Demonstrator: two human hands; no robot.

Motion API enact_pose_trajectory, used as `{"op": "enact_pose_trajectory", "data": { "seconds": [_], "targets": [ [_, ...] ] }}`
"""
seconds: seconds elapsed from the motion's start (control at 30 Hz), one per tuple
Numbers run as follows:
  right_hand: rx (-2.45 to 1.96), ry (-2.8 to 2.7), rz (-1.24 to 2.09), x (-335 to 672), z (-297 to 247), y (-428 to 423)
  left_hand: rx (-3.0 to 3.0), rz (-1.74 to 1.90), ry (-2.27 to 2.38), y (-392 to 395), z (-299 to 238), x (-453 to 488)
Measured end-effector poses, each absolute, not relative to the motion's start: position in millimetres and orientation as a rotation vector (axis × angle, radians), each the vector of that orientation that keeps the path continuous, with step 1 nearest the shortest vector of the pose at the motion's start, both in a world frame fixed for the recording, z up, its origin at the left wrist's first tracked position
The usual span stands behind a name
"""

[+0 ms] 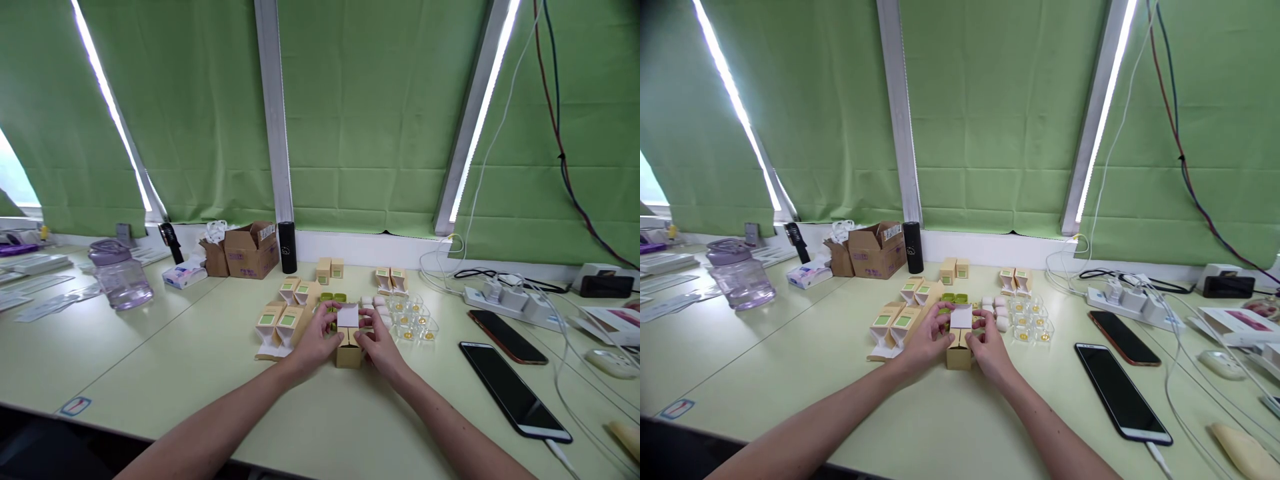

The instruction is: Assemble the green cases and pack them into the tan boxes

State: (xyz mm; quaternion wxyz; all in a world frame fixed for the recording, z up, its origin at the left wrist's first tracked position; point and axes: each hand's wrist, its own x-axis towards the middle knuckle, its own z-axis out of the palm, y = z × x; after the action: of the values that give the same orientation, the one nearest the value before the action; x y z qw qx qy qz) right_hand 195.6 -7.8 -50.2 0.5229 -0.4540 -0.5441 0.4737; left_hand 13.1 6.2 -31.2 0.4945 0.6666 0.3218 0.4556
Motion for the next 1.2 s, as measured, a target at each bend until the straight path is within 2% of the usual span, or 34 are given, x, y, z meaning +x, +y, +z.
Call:
{"op": "enact_pose_trajectory", "data": {
  "seconds": [0.63, 1.2],
  "targets": [
    [-1.082, -1.308, 1.090, 195.5, -52.3, -5.8, 1.633, 1.132, 0.766, 8.3, -36.8, 11.1],
    [-0.931, -1.395, 0.761, 202.4, -52.4, -10.7, 1.559, 1.108, 0.733, 4.3, -30.2, 13.3]
  ]
}}
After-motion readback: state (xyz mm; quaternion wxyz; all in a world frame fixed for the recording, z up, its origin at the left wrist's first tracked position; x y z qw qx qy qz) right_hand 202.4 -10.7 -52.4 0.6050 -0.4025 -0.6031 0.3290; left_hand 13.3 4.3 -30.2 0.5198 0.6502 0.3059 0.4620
